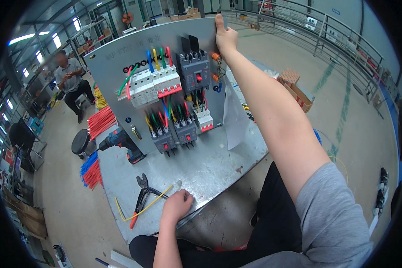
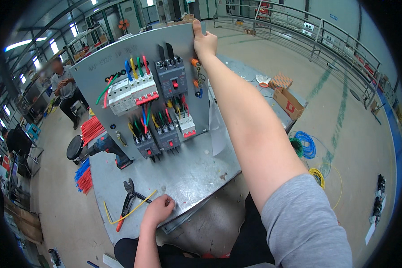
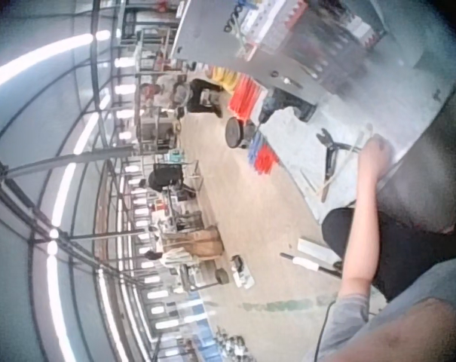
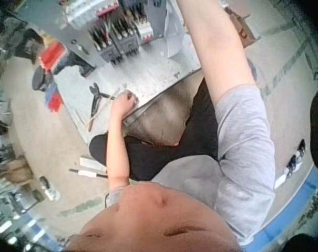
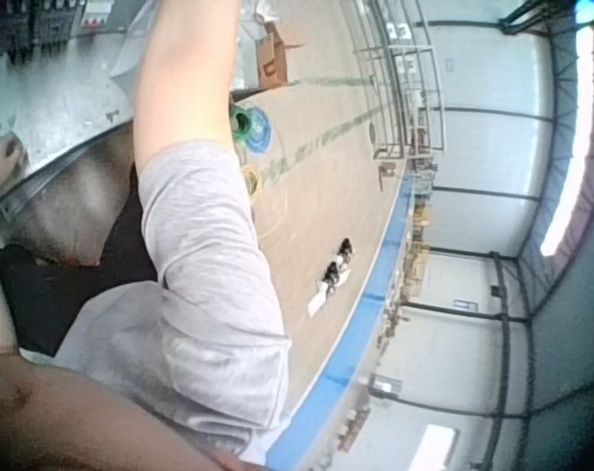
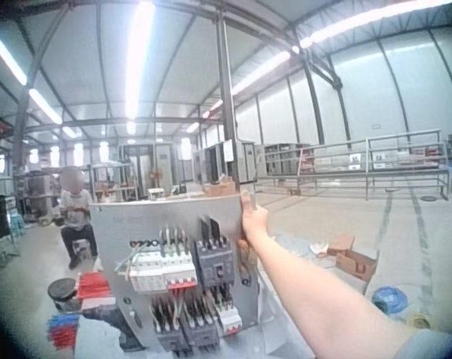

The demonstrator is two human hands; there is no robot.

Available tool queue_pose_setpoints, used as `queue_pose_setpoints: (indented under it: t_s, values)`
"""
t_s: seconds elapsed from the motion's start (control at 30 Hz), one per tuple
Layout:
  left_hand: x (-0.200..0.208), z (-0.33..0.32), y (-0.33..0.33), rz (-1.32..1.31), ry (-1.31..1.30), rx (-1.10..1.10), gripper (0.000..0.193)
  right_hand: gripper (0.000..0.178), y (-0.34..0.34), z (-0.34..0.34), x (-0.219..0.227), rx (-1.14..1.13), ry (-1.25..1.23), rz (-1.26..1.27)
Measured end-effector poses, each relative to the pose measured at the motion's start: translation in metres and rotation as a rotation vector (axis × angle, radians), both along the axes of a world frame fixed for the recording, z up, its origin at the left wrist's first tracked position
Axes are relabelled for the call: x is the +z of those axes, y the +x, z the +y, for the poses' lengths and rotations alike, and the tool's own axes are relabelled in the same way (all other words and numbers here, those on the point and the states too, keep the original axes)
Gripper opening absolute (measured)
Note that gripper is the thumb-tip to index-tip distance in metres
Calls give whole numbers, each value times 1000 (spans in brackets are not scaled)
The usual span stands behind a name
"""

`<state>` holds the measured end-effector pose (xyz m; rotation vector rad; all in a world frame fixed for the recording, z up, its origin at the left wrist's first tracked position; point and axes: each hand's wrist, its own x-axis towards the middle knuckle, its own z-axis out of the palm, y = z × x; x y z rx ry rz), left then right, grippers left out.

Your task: The person threads colored wires through holes in a metal plate, then lifts the plate to reveal an electrical panel with circuit breakers. They continue inserting and arranging wires into the panel while referencing a paper document.

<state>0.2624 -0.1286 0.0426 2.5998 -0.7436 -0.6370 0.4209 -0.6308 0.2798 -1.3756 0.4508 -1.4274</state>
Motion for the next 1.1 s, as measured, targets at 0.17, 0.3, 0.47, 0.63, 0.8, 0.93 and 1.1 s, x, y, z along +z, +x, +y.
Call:
queue_pose_setpoints:
  t_s: [0.17, 0.3, 0.47, 0.63, 0.8, 0.93, 1.1]
  values:
    - [5, 1, -2, -18, 25, -4, 35, 101, -3, 7, 2, 9, 18, 6]
    - [6, -3, -3, -22, 32, -22, 35, 101, -3, 2, 1, -10, 9, -10]
    - [4, -1, -2, -36, 25, -26, 35, 105, -1, 3, 0, -7, 0, 49]
    - [3, -2, -3, -40, 18, -23, 35, 102, 0, 0, -1, 3, -1, 30]
    - [4, 0, -3, -10, 26, -12, 35, 103, 1, 0, -2, -21, -12, 52]
    - [4, -2, -3, -16, 18, -24, 35, 103, 2, -3, -2, -41, -18, 46]
    - [1, 2, -2, -38, 16, -33, 35, 101, 0, 4, -1, -17, -5, 50]
